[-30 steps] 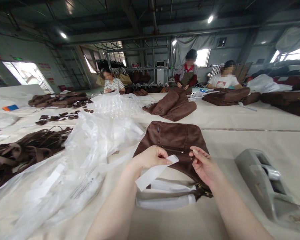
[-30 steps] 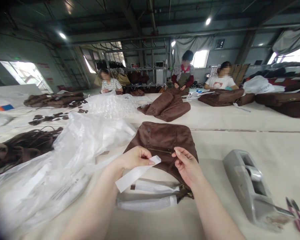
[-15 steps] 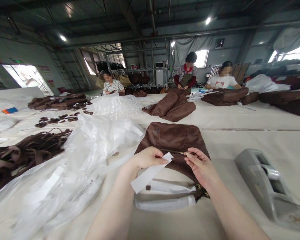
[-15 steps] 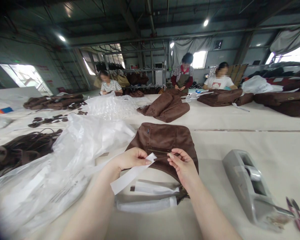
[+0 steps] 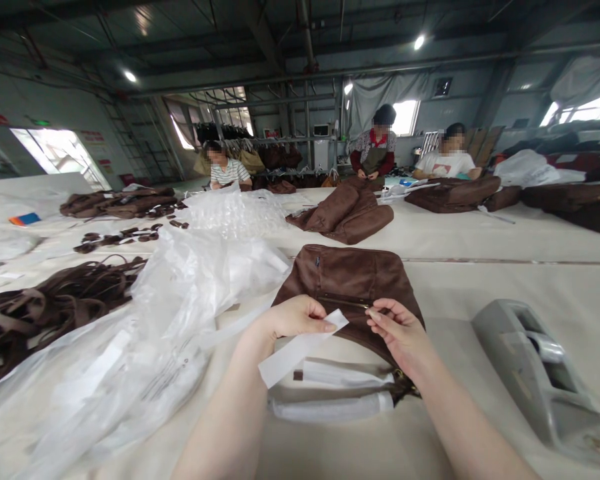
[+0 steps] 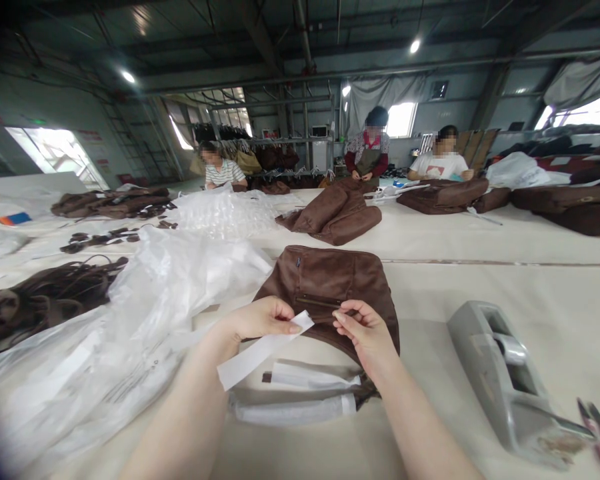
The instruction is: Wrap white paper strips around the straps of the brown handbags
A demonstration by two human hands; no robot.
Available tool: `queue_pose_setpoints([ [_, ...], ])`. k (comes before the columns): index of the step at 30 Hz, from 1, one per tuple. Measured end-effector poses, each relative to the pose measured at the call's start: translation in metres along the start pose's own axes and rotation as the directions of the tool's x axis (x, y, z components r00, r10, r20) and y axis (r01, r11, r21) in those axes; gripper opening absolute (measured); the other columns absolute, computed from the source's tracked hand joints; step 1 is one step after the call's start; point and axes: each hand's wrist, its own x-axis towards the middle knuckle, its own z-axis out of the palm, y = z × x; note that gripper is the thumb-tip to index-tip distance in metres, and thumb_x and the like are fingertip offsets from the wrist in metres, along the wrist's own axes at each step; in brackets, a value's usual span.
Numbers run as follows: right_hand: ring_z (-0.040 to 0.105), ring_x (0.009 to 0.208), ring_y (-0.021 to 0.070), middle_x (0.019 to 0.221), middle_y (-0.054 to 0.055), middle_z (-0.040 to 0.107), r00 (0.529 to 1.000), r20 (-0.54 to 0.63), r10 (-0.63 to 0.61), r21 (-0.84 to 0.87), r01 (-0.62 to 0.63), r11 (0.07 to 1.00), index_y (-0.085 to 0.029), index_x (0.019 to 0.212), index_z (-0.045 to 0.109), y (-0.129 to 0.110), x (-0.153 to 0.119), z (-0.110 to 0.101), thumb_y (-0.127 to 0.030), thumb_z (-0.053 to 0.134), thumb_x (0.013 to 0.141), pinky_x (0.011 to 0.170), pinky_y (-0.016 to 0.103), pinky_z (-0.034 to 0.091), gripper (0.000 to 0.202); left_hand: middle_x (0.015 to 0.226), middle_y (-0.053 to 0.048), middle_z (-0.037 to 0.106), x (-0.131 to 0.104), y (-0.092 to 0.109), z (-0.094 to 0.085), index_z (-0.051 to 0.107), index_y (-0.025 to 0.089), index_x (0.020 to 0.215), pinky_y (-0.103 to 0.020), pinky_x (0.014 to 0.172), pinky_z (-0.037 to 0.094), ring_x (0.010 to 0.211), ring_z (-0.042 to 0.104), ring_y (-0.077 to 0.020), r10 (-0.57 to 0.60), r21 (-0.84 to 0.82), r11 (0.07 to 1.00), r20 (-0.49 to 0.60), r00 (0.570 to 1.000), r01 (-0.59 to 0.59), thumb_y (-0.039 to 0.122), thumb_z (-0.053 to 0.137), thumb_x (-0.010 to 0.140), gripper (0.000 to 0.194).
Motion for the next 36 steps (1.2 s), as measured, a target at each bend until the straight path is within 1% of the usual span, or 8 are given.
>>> queue_pose_setpoints([
  [10, 0.062, 0.063, 0.0107, 0.067, -0.002, 0.066, 0.991, 0.129, 0.039, -0.317, 0.004, 0.949, -0.019, 0.089, 0.066, 0.008, -0.003, 0.002, -0.034, 0.078, 0.066, 0.06, 0.021, 0.05, 0.03, 0.056, 0.004, 0.041, 0.008, 0.007, 0.013, 0.061, 0.014, 0.067, -0.021, 0.046, 0.023, 0.051, 0.031, -0.0077, 0.028, 0.017, 0.999, 0.007, 1.0, -0.028, 0.056, 0.057, 0.074, 0.043],
  [14, 0.061, 0.063, 0.0118, 0.083, 0.003, 0.069, 0.987, 0.153, 0.052, -0.443, 0.022, 0.896, -0.019, 0.1, 0.068, 0.01, -0.003, 0.002, -0.044, 0.067, 0.075, 0.063, 0.026, 0.051, 0.035, 0.054, 0.005, 0.033, 0.016, 0.009, 0.023, 0.056, 0.014, 0.061, -0.021, 0.046, 0.021, 0.051, 0.027, -0.0074, 0.067, 0.078, 0.995, 0.001, 0.998, -0.067, 0.057, 0.053, 0.076, 0.046],
  [17, 0.058, 0.058, 0.0104, 0.097, 0.007, 0.069, 0.989, 0.138, 0.049, -0.376, 0.007, 0.927, -0.02, 0.103, 0.067, 0.006, -0.002, 0.0, -0.049, 0.059, 0.079, 0.054, 0.025, 0.048, 0.038, 0.056, 0.005, 0.034, 0.018, 0.011, 0.025, 0.055, 0.014, 0.062, -0.021, 0.048, 0.023, 0.052, 0.029, -0.0077, 0.063, 0.109, 0.992, 0.034, 0.997, -0.066, 0.059, 0.047, 0.079, 0.049],
  [20, 0.042, 0.042, 0.0038, 0.098, 0.008, 0.069, 0.993, 0.104, 0.049, -0.351, -0.01, 0.936, -0.02, 0.104, 0.066, 0.002, -0.001, -0.005, -0.046, 0.061, 0.078, 0.036, 0.019, 0.028, 0.036, 0.059, 0.004, 0.04, 0.018, 0.013, 0.025, 0.056, 0.014, 0.065, -0.021, 0.049, 0.025, 0.054, 0.033, -0.0084, 0.04, 0.104, 0.993, 0.07, 0.997, -0.047, 0.06, 0.041, 0.082, 0.051],
  [22, 0.036, 0.039, 0.0024, 0.095, 0.009, 0.07, 0.993, 0.099, 0.061, -0.33, -0.025, 0.944, -0.02, 0.102, 0.067, -0.001, 0.001, -0.007, -0.041, 0.067, 0.074, 0.034, 0.019, 0.022, 0.035, 0.06, 0.003, 0.042, 0.018, 0.013, 0.026, 0.057, 0.014, 0.066, -0.021, 0.049, 0.026, 0.054, 0.035, -0.0086, 0.032, 0.101, 0.994, 0.098, 0.995, -0.042, 0.059, 0.04, 0.083, 0.05],
  [29, 0.053, 0.061, 0.0089, 0.102, 0.009, 0.069, 0.987, 0.131, 0.093, -0.13, -0.076, 0.989, -0.02, 0.102, 0.068, 0.004, 0.001, -0.004, -0.036, 0.068, 0.073, 0.054, 0.023, 0.042, 0.033, 0.059, 0.003, 0.042, 0.025, 0.009, 0.034, 0.059, 0.013, 0.068, -0.021, 0.05, 0.027, 0.054, 0.033, -0.0087, 0.041, 0.032, 0.999, 0.058, 0.997, -0.043, 0.057, 0.042, 0.083, 0.049],
  [32, 0.044, 0.048, 0.0068, 0.078, 0.004, 0.069, 0.98, 0.161, 0.117, -0.278, -0.069, 0.958, -0.02, 0.11, 0.065, 0.009, -0.002, -0.001, -0.041, 0.063, 0.077, 0.044, 0.02, 0.032, 0.039, 0.062, 0.002, 0.047, 0.027, 0.008, 0.037, 0.063, 0.013, 0.074, -0.021, 0.054, 0.03, 0.057, 0.036, -0.0095, 0.066, -0.016, 0.998, 0.004, 0.998, -0.066, 0.055, 0.043, 0.083, 0.048],
  [36, 0.037, 0.036, 0.0087, 0.04, -0.007, 0.044, 0.972, 0.172, 0.161, -0.587, -0.03, 0.809, -0.018, 0.121, 0.059, 0.009, 0.0, -0.006, -0.043, 0.051, 0.085, 0.04, 0.021, 0.025, 0.046, 0.059, 0.002, 0.045, 0.028, 0.009, 0.039, 0.062, 0.013, 0.068, -0.022, 0.051, 0.029, 0.055, 0.035, -0.0096, -0.009, 0.002, 1.0, -0.042, 0.999, 0.01, 0.056, 0.043, 0.082, 0.049],
])
